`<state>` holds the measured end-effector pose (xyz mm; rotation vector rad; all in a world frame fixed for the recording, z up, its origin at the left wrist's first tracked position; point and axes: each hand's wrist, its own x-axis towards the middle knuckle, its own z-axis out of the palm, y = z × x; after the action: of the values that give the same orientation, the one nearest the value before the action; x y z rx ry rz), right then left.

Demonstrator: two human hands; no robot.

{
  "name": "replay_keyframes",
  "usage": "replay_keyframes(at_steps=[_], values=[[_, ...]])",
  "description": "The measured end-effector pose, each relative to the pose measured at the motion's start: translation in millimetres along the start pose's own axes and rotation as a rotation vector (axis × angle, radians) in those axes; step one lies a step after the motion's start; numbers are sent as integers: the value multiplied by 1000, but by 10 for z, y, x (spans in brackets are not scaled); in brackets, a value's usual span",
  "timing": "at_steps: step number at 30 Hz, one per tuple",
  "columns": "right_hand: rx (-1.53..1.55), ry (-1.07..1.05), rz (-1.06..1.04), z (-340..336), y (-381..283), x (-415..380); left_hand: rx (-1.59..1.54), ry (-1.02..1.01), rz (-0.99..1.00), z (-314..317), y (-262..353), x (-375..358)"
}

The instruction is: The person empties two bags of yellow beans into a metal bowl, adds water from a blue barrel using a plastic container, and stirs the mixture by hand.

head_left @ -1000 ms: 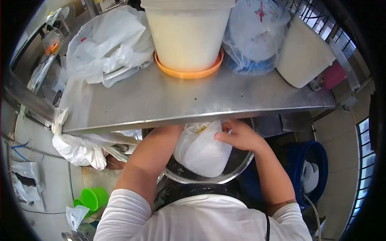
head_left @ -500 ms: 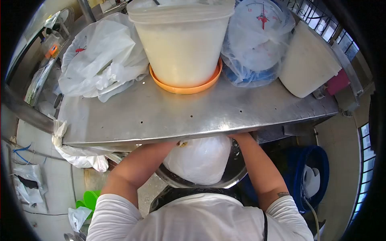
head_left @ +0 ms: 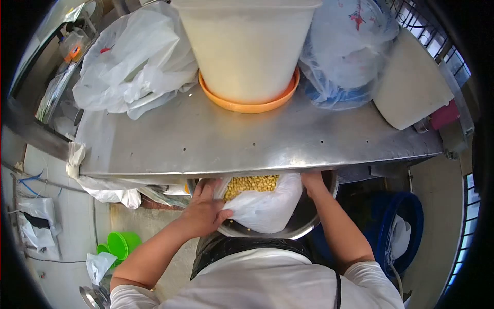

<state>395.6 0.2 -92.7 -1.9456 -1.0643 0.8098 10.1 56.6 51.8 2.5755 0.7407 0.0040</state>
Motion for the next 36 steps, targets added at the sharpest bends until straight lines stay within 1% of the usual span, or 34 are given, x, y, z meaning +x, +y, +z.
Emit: replay_keyframes(at_steps=[1, 2, 3, 4, 6, 8, 10, 11, 12, 13, 14, 15, 16, 17, 18, 20, 21, 22, 24, 25, 26, 27, 28, 30, 31, 32, 33, 34, 35, 36], values=[[379, 74, 252, 79, -70, -185, -21, 85, -63, 89, -11, -7], [543, 65, 482, 95, -398, -454, -38, 171, -123, 178, -38, 6], [701, 58, 716, 82, -706, -727, -58, 98, -174, 293, -86, 56], [695, 52, 710, 91, -754, -879, -60, 107, -180, 393, -119, 132], [939, -239, 749, 119, -771, -1125, -239, 83, -305, 579, -156, 263], [885, -250, 739, 180, -677, -1056, -193, 87, -343, 640, -135, 378], [836, -105, 689, 234, -478, -980, -256, 76, -358, 548, -34, 437], [835, -105, 681, 256, -402, -943, -276, 65, -341, 514, -30, 478], [857, -33, 639, 277, -331, -916, -274, 70, -337, 561, -68, 497], [880, 38, 594, 279, -370, -911, -299, 120, -316, 615, -130, 539], [882, 38, 585, 251, -412, -926, -323, 171, -297, 667, -194, 557], [909, 63, 510, 170, -586, -975, -321, 178, -295, 608, -215, 580], [934, 88, 440, 95, -736, -1022, -406, 160, -294, 526, -235, 620], [946, 59, 404, 17, -830, -1029, -493, 136, -291, 495, -235, 628], [941, 65, 403, -59, -979, -1055, -498, 137, -285, 533, -224, 640], [956, 58, 352, -145, -1267, -1057, -489, 419, -360, 601, -222, 691], [985, 21, 294, -147, -1305, -1016, -485, 490, -346, 540, -155, 636], [985, 24, 288, -141, -1393, -967, -485, 493, -340, 460, -40, 566], [1050, 43, 330, -108, -1577, -917, -304, 643, -127, 313, 274, 387], [1069, 27, 348, -63, -1534, -842, -304, 639, -119, 206, 475, 286], [1072, 35, 347, -36, -1517, -771, -286, 587, -23, 97, 689, 186], [1064, -11, 409, -19, -1519, -711, -268, 532, 74, 53, 801, 151], [1054, -58, 470, -9, -1538, -658, -269, 527, 81, 79, 794, 193], [1071, -51, 469, -25, -1550, -538, -77, 543, -55, 195, 720, 319], [1017, -197, 355, -53, -1506, -429, -94, 579, -88, 193, 607, 389], [960, -337, 237, -91, -1458, -375, -90, 574, -80, 226, 444, 461], [762, -129, 132, -153, -1435, -389, -134, 576, -106, 266, 256, 544], [763, -126, 127, -238, -1208, -272, -179, 582, -139, 285, 122, 611], [180, 85, -207, -308, -856, -32, -158, 558, -138, 259, 45, 656], [-411, 296, -518, -334, -841, 16, -151, 562, -137, 201, 52, 665]])
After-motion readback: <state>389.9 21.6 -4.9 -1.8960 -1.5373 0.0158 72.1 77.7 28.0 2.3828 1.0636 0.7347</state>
